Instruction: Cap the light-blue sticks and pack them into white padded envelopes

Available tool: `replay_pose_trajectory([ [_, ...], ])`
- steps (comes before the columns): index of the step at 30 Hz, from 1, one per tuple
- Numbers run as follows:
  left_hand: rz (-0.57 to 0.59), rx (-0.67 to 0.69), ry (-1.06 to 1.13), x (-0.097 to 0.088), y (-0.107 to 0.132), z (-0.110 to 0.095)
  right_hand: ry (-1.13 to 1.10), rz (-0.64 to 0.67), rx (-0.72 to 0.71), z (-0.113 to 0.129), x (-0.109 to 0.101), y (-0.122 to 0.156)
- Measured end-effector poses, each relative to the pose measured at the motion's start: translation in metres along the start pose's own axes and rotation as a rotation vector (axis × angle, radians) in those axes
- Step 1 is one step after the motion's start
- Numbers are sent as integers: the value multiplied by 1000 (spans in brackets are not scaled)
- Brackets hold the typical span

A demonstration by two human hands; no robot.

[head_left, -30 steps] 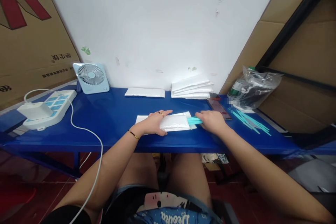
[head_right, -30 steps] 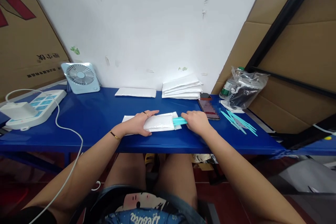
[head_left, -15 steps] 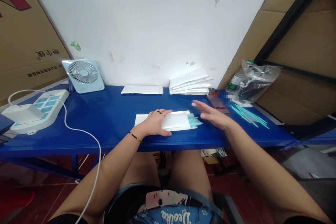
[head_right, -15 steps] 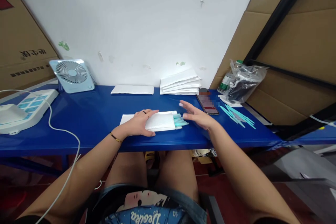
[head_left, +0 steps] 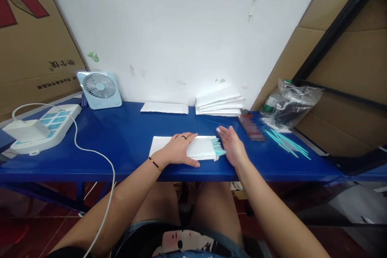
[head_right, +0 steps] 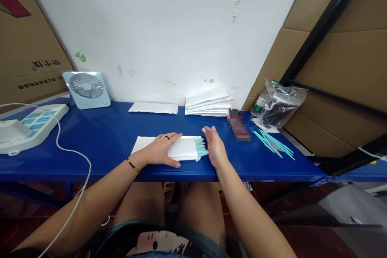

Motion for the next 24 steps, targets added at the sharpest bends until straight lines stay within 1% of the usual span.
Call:
replay_pose_trajectory([
  [2, 4, 2, 4, 2, -1, -1, 93, 92, -70, -3, 0, -1],
  [4, 6, 8, 11, 2, 0, -2, 187, 78, -143, -4, -6, -4],
  [5, 11, 16, 14, 0, 0, -3, 248, 57, -185, -3, -13, -6],
  [6, 25, 31, 15, -3, 1, -3, 330, 64, -238, -2, -20, -7],
  [7, 55, 53, 15, -6, 1, -3, 435, 111, -312, 1, -27, -8],
  [9, 140, 107, 5, -16, 1, -2, 642, 267, -483, 8, -37, -7],
  [10, 173, 128, -9, -22, 1, -1, 719, 336, -550, 11, -40, -5],
  [11, 182, 136, -31, -27, 1, 0, 774, 386, -596, 14, -41, -1],
  [13, 119, 99, -95, -34, 5, 1, 832, 424, -642, 20, -37, 9],
  [16, -33, 10, -174, -33, 23, -5, 875, 382, -699, 23, -26, 26],
  [17, -73, 7, -177, -30, 32, -10, 893, 362, -728, 23, -22, 30],
  [19, -149, 49, -136, -19, 50, -23, 954, 315, -800, 22, -18, 38],
  [21, -171, 88, -57, -5, 65, -36, 1037, 282, -864, 20, -16, 43],
  [24, -232, 72, -101, 15, 75, -45, 1092, 265, -900, 20, -18, 43],
])
Point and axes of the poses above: each hand's wrist, its own y-axis away from the middle knuckle, its own x-axis out of the palm, z = x × y, the point moved 1 cm from there along -y, towards the middle knuckle, and after that the axes turned 15 degrees about y, right-handed, at the moved point
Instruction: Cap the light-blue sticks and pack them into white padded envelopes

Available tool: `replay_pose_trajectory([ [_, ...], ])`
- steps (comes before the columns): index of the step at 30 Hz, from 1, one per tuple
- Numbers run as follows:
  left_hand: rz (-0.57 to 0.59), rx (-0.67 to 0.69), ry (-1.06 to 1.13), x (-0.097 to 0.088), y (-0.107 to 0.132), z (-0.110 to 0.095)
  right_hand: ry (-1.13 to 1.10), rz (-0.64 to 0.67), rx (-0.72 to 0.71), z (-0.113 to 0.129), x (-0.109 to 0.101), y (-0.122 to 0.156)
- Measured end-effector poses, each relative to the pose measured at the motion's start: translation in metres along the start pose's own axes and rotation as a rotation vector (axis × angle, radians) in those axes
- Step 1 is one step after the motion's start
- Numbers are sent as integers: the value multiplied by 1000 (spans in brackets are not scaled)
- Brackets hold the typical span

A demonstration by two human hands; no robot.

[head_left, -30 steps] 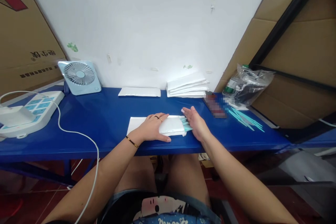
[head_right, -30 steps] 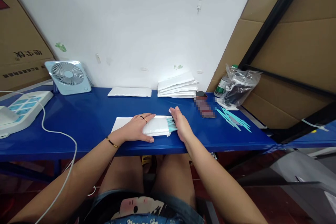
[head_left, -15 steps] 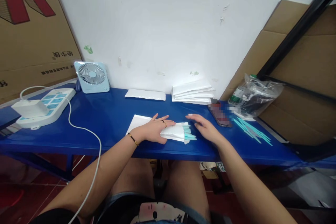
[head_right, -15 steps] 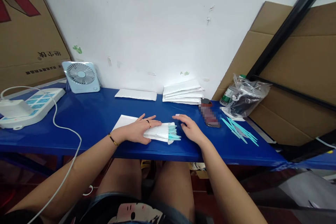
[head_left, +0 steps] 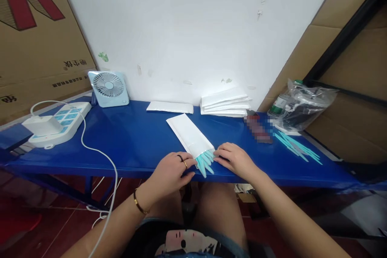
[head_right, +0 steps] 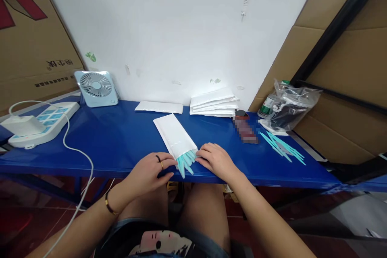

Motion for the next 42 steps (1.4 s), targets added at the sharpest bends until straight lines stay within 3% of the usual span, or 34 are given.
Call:
replay_pose_trajectory([
  [4, -25, 30, -101, 15, -5, -4, -91, 17, -44, -4, -4, -3],
  [8, -11, 26, -172, 15, -15, -7, -79, 48, -63, -5, -10, -5],
  [12, -16, 20, -196, 13, -14, -8, -29, -28, -2, 7, -20, 0],
  [14, -31, 39, -214, 15, -12, -6, -62, -56, -46, 17, -21, 4],
  [18, -72, 101, -245, 20, -8, -3, -154, -94, -149, 34, -8, 11],
  [24, -99, 108, -225, 23, -1, -2, -146, -183, 23, 39, 16, 2],
  [27, -114, 98, -184, 22, 3, -3, -233, -144, 53, 38, 8, -3],
  [33, -165, 127, -128, 26, 5, -2, -347, 57, -78, 37, -13, -1],
  [37, -192, 145, -106, 29, 5, 1, -309, 57, -139, 36, -8, -10],
  [42, -194, 138, -95, 28, 5, 0, -267, -27, -74, 28, -2, -18],
])
Point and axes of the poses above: each hand's wrist, its own y-axis away from the middle knuckle, its own x-axis out of the palm, z = x × y, the point moved 1 cm from there along -y, towards the middle knuckle, and after that the axes turned 15 degrees about y, right-handed, at the moved point
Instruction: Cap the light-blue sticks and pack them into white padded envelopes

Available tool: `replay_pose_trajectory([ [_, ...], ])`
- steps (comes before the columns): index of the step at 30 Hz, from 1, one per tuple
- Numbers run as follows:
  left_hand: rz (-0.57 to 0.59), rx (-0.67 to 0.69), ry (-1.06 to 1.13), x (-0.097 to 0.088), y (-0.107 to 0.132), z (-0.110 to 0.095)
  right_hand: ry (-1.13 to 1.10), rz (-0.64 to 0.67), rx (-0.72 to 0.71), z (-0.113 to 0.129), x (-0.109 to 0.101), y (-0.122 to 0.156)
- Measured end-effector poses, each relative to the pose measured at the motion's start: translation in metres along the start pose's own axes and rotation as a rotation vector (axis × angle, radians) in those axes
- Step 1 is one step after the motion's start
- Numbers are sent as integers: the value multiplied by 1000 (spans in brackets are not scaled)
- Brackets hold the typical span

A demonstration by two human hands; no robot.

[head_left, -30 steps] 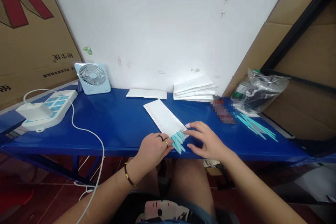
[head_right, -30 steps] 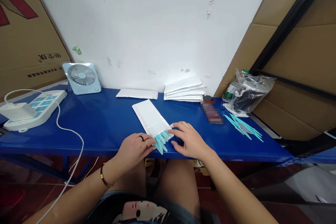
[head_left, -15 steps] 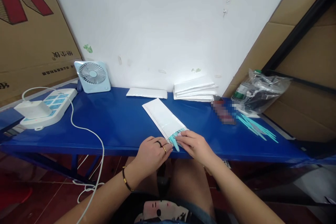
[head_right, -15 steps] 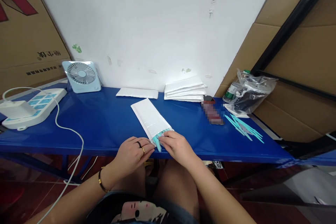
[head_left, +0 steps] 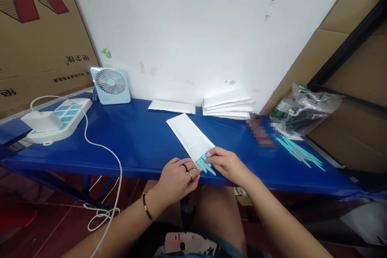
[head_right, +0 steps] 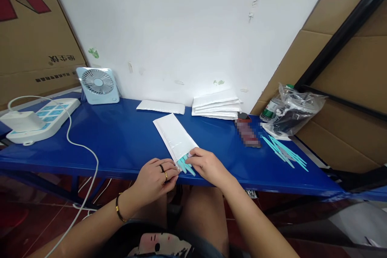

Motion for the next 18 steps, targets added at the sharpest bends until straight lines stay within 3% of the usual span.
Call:
replay_pose_trajectory([
  [6, -49, 36, 1, 2, 0, 2, -200, 122, 19, 3, -13, 11],
  [9, -68, 53, 11, 3, 0, 4, -222, 117, 18, 2, -12, 10],
  [18, -74, 52, 4, 3, 1, 2, -37, -136, 119, 11, 14, 3],
])
Point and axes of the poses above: each hand's wrist, its own y-axis away from the middle knuckle, its own x-axis out of the palm, z = x × y, the point moved 1 cm from there along -y, towards the middle knuckle, and after that the axes turned 15 degrees about y, right-handed, at the moved point
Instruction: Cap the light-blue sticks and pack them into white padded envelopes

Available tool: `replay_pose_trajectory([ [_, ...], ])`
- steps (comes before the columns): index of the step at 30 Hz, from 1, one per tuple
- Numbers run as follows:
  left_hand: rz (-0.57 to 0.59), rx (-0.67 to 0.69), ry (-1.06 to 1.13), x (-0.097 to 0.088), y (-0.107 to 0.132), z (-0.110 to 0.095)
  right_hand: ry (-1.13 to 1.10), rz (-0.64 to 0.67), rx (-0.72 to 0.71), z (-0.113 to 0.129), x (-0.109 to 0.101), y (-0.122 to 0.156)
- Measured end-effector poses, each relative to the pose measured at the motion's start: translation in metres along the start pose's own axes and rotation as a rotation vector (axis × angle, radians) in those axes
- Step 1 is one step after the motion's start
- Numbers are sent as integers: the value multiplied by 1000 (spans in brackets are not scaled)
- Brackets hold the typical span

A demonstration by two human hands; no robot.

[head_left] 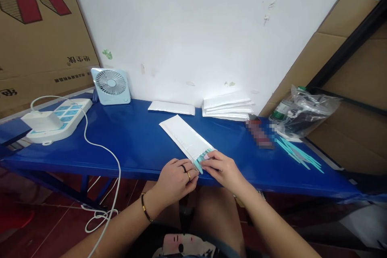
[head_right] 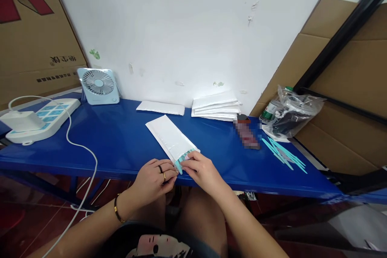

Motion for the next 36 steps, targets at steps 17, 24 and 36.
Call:
replay_pose_trajectory([
  [17, 1, -16, -44, -1, 0, -1, 329, -210, -51, 16, 7, 11],
  [24, 11, -29, -49, -1, 0, -2, 33, -102, 5, 9, -7, 18],
  [36, 15, -45, -49, -1, -1, -4, 69, -9, -48, 0, -9, 1],
])
Point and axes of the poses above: each hand's wrist, its own y-axis away from the middle knuckle, its own x-axis out of the palm, z = x × y, the point moved 1 cm from there along -y, towards the middle knuckle, and after that the axes turned 15 degrees about y, right-handed, at the moved point
